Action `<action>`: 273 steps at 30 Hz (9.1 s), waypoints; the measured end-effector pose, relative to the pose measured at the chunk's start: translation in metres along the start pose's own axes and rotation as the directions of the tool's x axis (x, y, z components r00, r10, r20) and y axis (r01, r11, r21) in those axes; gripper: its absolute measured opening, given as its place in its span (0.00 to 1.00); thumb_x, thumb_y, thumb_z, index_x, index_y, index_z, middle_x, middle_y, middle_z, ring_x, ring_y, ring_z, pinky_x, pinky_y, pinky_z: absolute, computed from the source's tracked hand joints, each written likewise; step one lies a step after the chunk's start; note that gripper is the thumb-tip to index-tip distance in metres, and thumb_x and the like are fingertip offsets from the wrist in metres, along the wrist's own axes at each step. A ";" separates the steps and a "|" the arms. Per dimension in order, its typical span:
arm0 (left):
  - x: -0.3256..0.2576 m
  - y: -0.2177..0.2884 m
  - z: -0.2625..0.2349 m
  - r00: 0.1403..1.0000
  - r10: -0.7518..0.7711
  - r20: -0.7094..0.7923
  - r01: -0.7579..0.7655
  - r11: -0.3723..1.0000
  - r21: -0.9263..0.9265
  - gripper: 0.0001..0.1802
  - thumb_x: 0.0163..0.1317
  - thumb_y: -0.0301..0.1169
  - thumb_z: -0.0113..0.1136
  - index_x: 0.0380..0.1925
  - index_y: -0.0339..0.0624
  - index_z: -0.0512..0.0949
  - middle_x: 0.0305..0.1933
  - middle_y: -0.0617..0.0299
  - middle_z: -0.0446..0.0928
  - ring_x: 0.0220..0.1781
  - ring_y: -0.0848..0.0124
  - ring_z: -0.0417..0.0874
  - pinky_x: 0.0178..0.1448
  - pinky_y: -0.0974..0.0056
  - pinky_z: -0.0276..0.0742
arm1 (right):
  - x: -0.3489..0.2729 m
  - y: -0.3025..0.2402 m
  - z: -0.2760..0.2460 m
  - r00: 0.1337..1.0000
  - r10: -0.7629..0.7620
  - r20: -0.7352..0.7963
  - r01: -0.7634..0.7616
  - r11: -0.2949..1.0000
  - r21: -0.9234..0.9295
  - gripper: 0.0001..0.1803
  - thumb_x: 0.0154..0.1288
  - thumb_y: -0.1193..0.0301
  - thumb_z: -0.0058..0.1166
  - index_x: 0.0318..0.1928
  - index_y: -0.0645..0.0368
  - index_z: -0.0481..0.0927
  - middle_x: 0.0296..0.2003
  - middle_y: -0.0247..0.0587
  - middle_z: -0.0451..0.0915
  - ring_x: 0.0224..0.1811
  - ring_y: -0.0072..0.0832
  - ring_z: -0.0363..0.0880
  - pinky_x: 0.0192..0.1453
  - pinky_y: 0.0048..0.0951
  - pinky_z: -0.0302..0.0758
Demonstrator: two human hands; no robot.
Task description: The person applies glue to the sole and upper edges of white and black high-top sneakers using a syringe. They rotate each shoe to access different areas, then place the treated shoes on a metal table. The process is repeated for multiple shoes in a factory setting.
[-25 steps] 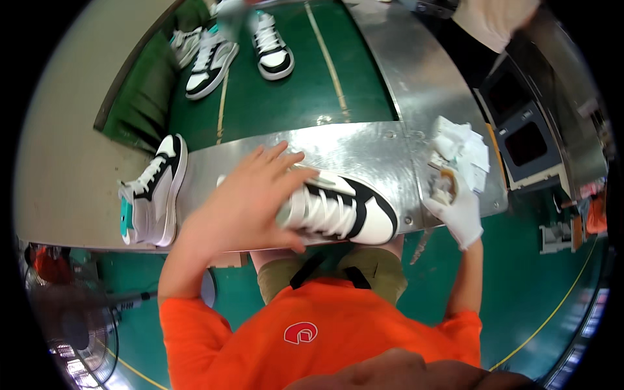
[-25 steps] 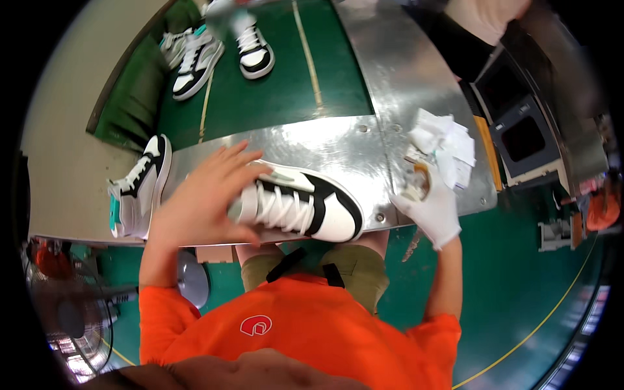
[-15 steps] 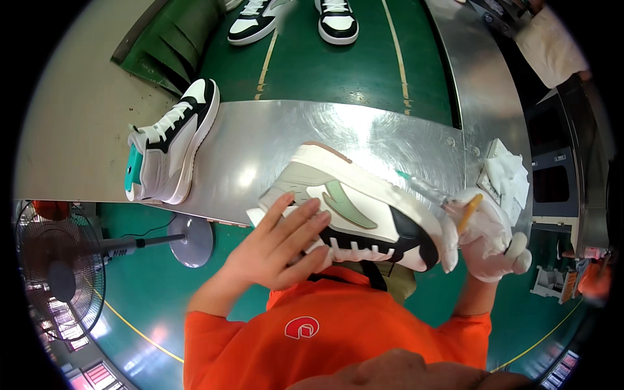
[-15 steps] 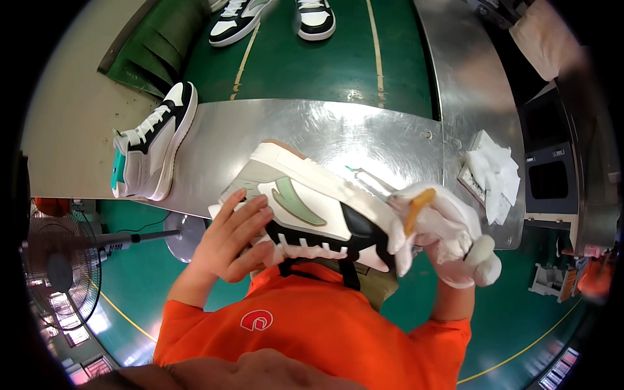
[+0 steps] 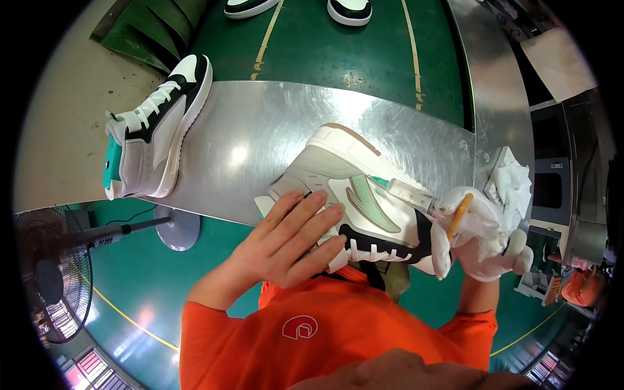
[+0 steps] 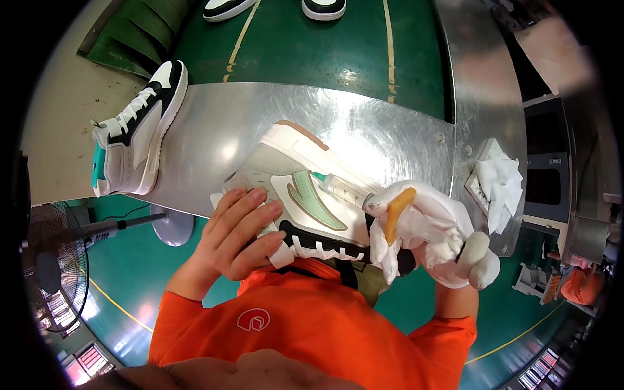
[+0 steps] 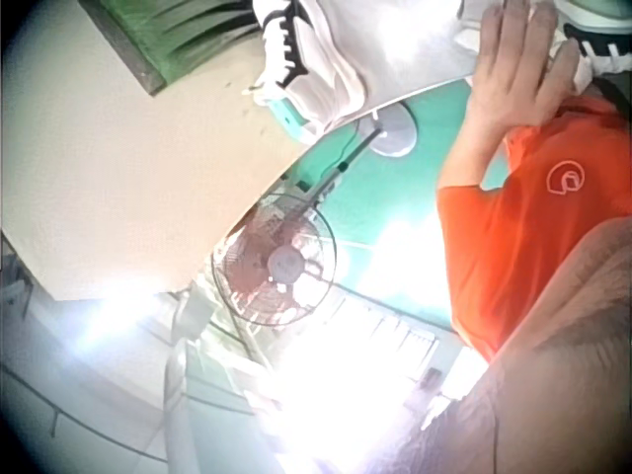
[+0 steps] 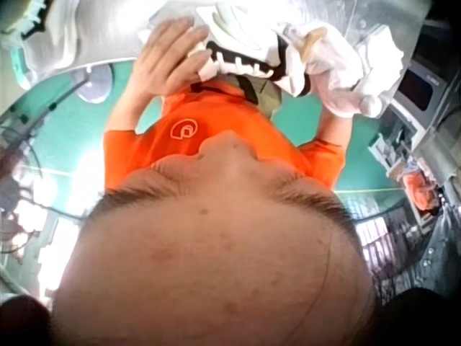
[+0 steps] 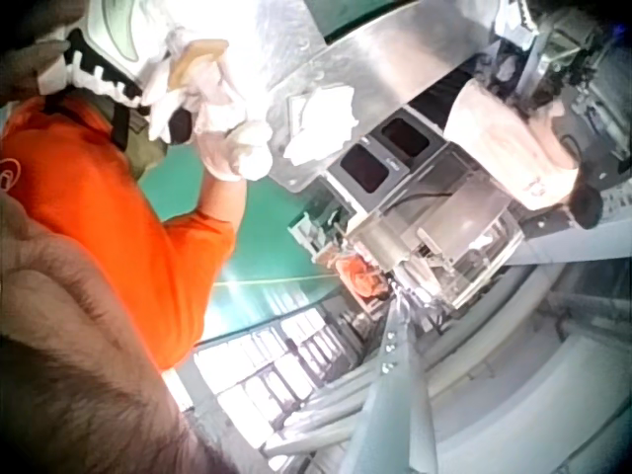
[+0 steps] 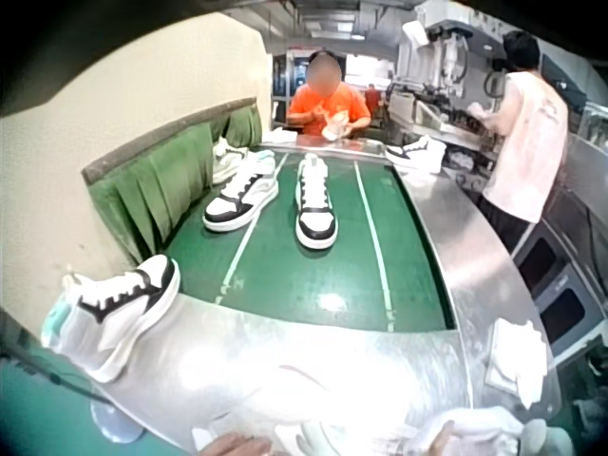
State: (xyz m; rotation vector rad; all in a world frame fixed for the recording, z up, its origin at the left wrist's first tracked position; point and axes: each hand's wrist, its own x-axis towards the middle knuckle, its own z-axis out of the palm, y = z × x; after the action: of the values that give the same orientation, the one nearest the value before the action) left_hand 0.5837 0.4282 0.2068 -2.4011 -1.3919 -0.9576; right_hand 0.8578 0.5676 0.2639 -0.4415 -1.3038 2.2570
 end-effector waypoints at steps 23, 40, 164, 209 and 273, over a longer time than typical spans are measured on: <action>0.009 0.006 -0.008 0.998 0.001 0.061 0.002 0.999 -0.041 0.12 0.61 0.30 0.57 0.43 0.40 0.75 0.58 0.47 0.75 0.61 0.51 0.74 0.54 0.49 0.77 | 0.009 -0.007 -0.003 0.999 0.034 0.020 -0.033 0.998 -0.051 0.64 0.38 0.23 0.53 0.51 0.81 0.68 0.25 0.51 0.77 0.18 0.27 0.74 0.21 0.21 0.70; 0.012 0.009 -0.007 0.995 -0.032 0.097 0.037 0.998 -0.046 0.11 0.58 0.29 0.59 0.42 0.42 0.77 0.56 0.48 0.76 0.60 0.51 0.74 0.50 0.48 0.77 | 0.001 -0.030 -0.002 0.997 0.072 -0.027 -0.076 0.983 -0.166 0.62 0.44 0.22 0.48 0.49 0.81 0.69 0.23 0.50 0.76 0.15 0.25 0.73 0.19 0.20 0.70; 0.266 0.021 0.164 0.215 0.139 0.967 0.215 0.959 -0.185 0.47 0.47 0.72 0.59 0.37 0.29 0.81 0.34 0.46 0.81 0.38 0.57 0.83 0.42 0.59 0.77 | -0.119 0.107 0.011 0.761 -0.425 -0.490 0.376 0.905 -0.199 0.52 0.35 0.67 0.76 0.62 0.72 0.63 0.41 0.45 0.77 0.33 0.24 0.76 0.39 0.24 0.74; 0.093 -0.110 0.068 0.384 -0.907 0.175 0.308 -0.053 -0.950 0.20 0.72 0.42 0.52 0.36 0.33 0.77 0.35 0.63 0.78 0.36 0.77 0.76 0.42 0.71 0.72 | 0.027 0.018 -0.013 0.996 -0.039 -0.078 0.036 0.998 -0.046 0.36 0.49 0.61 0.53 0.54 0.78 0.69 0.33 0.64 0.76 0.27 0.45 0.79 0.30 0.35 0.76; 0.089 -0.113 0.069 0.443 -0.877 0.187 0.335 -0.031 -0.942 0.25 0.72 0.49 0.46 0.42 0.33 0.76 0.39 0.55 0.81 0.38 0.69 0.84 0.43 0.65 0.80 | -0.025 -0.036 -0.037 0.989 0.125 -0.082 -0.126 0.992 -0.010 0.60 0.30 0.49 0.73 0.55 0.87 0.63 0.31 0.67 0.77 0.18 0.38 0.77 0.17 0.30 0.77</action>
State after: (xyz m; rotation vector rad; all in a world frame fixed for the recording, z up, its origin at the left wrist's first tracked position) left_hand 0.5500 0.5837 0.1939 -1.2490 -2.1149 -3.1457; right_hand 0.9058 0.5949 0.2778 -0.6303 -1.2848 2.3067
